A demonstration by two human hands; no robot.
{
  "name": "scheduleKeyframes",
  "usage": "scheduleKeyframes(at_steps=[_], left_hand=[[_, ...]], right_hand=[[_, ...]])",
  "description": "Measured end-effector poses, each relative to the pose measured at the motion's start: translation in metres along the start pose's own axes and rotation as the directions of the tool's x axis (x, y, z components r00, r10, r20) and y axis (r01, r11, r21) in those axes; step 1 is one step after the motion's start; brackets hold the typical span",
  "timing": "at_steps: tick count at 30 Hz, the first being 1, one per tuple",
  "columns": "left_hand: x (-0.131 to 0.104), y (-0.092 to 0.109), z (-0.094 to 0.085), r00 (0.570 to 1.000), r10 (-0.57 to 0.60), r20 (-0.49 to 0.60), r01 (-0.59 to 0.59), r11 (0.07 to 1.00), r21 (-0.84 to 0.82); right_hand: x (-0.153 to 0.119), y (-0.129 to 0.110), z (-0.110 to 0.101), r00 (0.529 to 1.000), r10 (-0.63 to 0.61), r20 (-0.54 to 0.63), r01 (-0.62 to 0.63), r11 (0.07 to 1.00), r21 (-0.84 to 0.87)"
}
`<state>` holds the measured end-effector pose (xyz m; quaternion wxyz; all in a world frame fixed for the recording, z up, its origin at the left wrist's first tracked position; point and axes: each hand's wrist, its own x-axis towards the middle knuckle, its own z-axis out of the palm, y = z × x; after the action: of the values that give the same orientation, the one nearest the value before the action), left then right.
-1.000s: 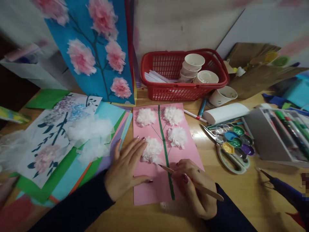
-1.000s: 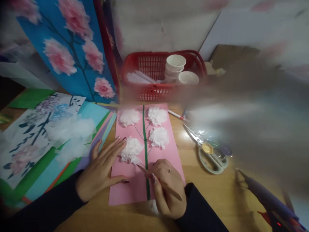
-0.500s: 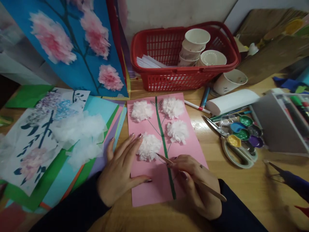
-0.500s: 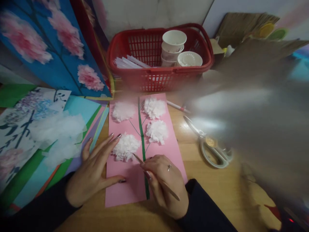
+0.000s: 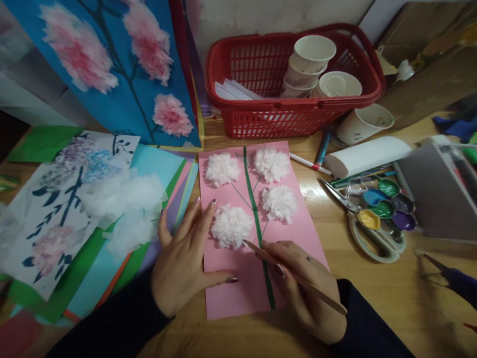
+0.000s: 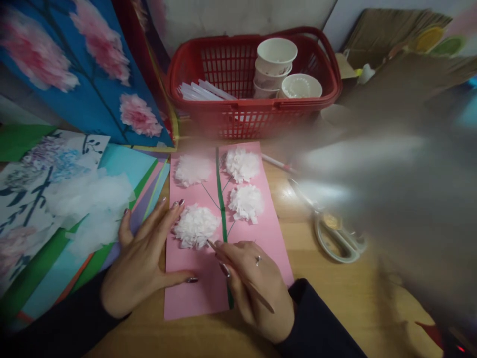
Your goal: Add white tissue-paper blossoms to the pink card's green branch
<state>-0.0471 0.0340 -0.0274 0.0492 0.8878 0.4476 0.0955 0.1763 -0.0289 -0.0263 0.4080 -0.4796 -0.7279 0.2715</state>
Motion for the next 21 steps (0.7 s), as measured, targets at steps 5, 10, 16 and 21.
scheduleKeyframes(at_steps=[5,10,16,21], left_hand=[[0.003,-0.003,0.0,0.996,-0.033,0.079,0.034,0.999,-0.015],[0.006,-0.004,0.0,0.995,-0.01,0.1,0.015,0.999,-0.049],[0.008,-0.005,-0.001,0.995,0.024,0.094,-0.013,0.993,-0.114],[0.009,-0.005,-0.002,0.997,0.01,0.08,-0.001,0.993,-0.121]], right_hand=[[0.002,-0.004,0.001,0.993,0.116,-0.007,-0.115,0.991,0.065],[0.012,-0.006,-0.003,0.961,0.273,0.045,-0.275,0.96,0.055],[0.024,0.002,-0.009,0.991,0.068,0.116,-0.067,0.998,-0.009],[0.02,0.004,-0.004,0.993,0.085,0.086,-0.087,0.996,0.022]])
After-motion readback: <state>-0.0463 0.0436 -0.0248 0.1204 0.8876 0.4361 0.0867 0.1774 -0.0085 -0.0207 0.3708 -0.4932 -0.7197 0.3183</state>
